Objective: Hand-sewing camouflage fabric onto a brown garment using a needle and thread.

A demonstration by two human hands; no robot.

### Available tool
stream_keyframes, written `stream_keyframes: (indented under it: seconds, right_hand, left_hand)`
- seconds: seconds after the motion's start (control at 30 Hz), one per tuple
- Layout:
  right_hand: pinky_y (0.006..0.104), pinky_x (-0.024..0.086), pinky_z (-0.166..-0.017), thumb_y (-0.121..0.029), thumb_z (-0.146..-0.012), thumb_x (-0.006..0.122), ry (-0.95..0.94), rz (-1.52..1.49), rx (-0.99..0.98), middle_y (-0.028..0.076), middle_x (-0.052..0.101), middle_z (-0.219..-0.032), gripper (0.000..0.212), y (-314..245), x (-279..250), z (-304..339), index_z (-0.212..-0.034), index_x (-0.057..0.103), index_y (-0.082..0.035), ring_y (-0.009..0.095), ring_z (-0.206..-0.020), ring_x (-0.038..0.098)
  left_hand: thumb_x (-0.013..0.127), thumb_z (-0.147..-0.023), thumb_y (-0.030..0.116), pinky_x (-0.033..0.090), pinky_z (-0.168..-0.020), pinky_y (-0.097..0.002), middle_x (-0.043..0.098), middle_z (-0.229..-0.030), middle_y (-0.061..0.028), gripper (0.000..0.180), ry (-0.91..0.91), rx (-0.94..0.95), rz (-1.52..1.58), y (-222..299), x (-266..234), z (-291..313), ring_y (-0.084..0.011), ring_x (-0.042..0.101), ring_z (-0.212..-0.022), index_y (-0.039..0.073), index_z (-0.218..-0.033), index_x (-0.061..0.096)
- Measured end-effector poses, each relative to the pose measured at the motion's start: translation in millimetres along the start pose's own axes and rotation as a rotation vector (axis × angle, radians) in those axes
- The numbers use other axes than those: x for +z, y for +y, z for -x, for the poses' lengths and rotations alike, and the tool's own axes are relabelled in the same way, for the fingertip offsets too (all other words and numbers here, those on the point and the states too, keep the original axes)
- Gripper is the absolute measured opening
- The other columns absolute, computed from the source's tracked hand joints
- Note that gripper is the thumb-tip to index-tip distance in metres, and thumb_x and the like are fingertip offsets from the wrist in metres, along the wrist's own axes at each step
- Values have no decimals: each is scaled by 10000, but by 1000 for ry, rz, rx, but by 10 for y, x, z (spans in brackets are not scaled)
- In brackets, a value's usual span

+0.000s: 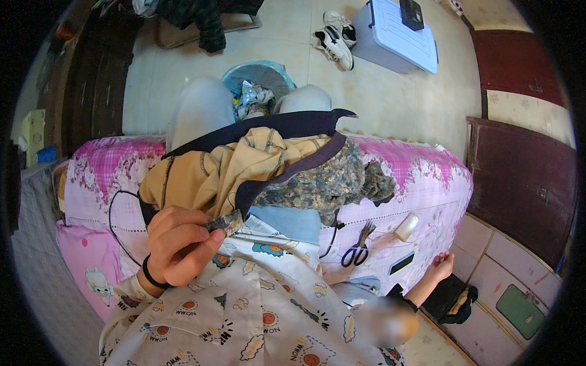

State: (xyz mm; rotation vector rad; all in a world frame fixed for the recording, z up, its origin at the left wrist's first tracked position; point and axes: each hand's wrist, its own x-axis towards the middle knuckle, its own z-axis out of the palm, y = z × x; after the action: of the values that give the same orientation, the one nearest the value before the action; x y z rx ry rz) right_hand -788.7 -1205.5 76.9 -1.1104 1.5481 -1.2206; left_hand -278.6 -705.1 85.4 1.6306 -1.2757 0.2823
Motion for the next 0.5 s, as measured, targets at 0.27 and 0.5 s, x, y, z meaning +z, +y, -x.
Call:
stream_keyframes:
  seconds: [0.27, 0.5]
  right_hand:
    - [246, 306, -427, -202, -1034, 389, 213, 116, 282, -29, 438, -632, 273, 332, -1004, -129, -791, 487, -125, 98, -507, 389]
    - [237, 265, -400, -159, -1011, 374, 345, -33, 390, -28, 391, -587, 254, 473, -1415, -107, -780, 473, -123, 102, -468, 337]
  left_hand:
    - [783, -615, -31, 425, -500, -322, 542, -817, -83, 256, 2, 12, 31, -70, -25, -25, -255, 608, -697, 17, -828, 650]
    - [803, -594, -68, 441, -485, -266, 559, -856, -67, 259, 10, 28, 15, -37, -3, -63, -222, 614, -664, 30, -749, 621]
